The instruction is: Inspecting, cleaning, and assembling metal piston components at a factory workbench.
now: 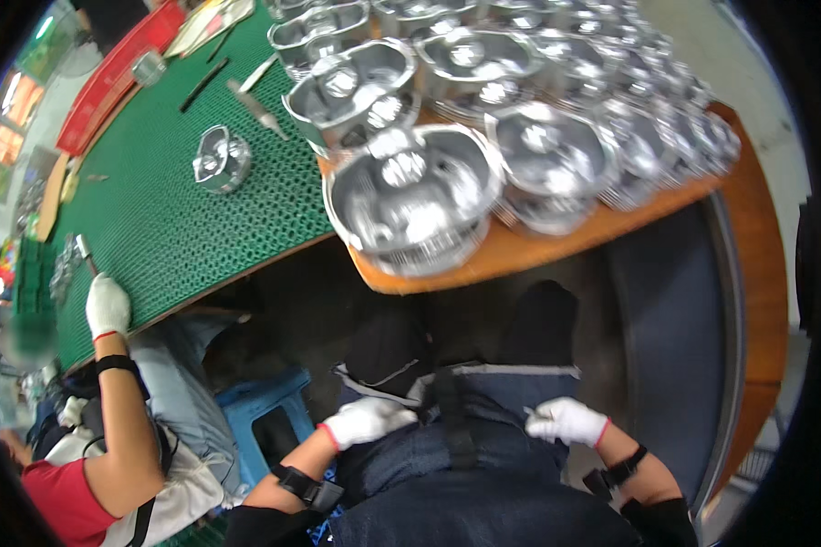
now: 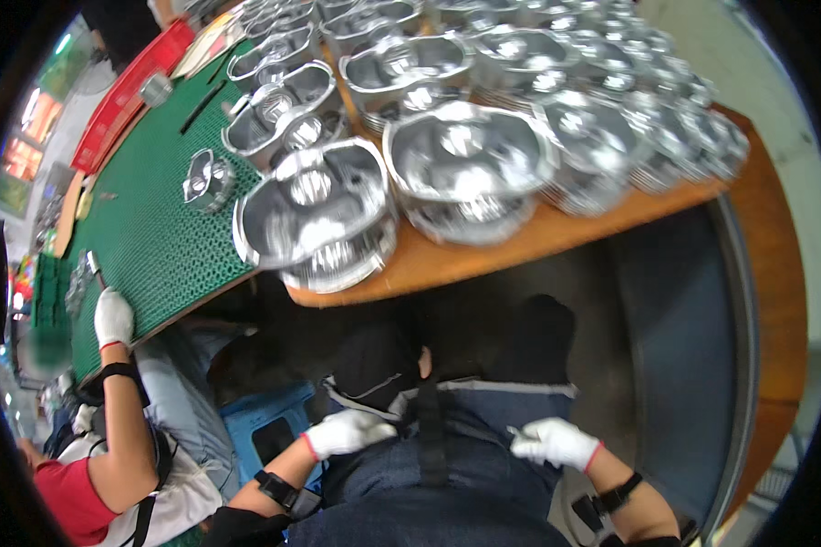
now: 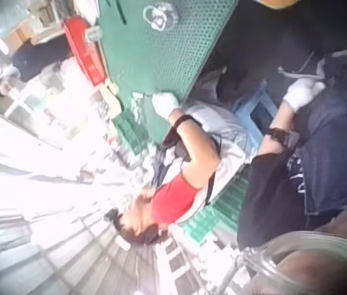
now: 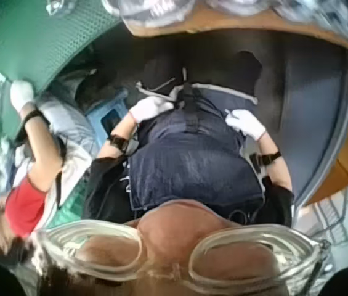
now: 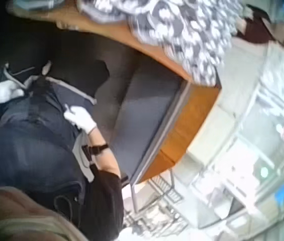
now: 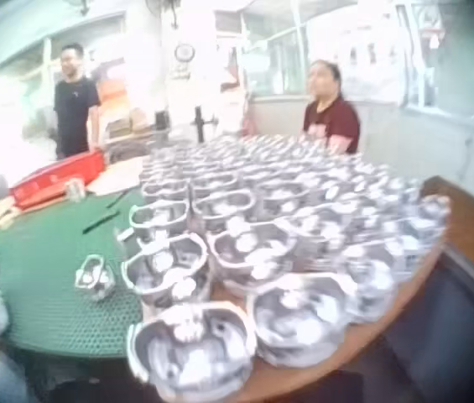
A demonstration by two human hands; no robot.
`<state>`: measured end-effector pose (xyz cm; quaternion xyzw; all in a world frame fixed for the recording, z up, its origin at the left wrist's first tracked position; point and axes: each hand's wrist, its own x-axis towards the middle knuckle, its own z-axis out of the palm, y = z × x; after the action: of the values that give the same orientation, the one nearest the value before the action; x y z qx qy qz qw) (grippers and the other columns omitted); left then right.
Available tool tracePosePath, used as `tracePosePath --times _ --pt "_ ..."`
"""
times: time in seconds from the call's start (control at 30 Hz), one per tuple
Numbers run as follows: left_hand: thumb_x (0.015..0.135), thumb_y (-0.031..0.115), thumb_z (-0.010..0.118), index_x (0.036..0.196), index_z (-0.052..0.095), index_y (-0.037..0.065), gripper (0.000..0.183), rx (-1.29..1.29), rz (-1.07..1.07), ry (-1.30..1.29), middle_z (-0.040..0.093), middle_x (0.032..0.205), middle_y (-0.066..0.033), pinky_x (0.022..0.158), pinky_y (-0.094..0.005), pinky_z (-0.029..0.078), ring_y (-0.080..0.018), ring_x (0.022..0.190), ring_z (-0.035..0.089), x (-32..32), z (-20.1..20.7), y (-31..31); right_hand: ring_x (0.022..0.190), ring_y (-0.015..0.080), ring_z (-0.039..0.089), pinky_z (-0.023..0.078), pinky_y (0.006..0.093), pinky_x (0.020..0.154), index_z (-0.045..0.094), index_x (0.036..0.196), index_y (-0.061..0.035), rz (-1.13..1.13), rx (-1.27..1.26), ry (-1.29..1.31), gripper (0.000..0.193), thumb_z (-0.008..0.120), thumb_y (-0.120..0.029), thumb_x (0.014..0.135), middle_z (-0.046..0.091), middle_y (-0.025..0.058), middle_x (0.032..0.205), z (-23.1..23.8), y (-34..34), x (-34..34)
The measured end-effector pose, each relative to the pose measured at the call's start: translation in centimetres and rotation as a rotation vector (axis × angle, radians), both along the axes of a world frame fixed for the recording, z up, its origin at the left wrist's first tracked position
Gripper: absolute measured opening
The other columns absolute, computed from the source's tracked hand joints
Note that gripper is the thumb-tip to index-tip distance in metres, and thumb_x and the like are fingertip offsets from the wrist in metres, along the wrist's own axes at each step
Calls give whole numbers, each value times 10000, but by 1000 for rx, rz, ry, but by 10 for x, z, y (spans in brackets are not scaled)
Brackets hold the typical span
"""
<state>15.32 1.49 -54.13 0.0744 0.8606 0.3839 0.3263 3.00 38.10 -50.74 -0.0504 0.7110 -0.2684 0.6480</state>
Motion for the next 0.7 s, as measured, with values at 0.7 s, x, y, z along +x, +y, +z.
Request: tracePosePath --times 0.7 --pt "987 313 340 1363 462 132 434 -224 860 -636 528 1329 -127 1035 -344 367 -313 1240 462 196 -188 -37 780 286 628 522 398 682 599 1152 -39 -951 -47 -589 361 492 -302 930 660 151 934 -138 90 4"
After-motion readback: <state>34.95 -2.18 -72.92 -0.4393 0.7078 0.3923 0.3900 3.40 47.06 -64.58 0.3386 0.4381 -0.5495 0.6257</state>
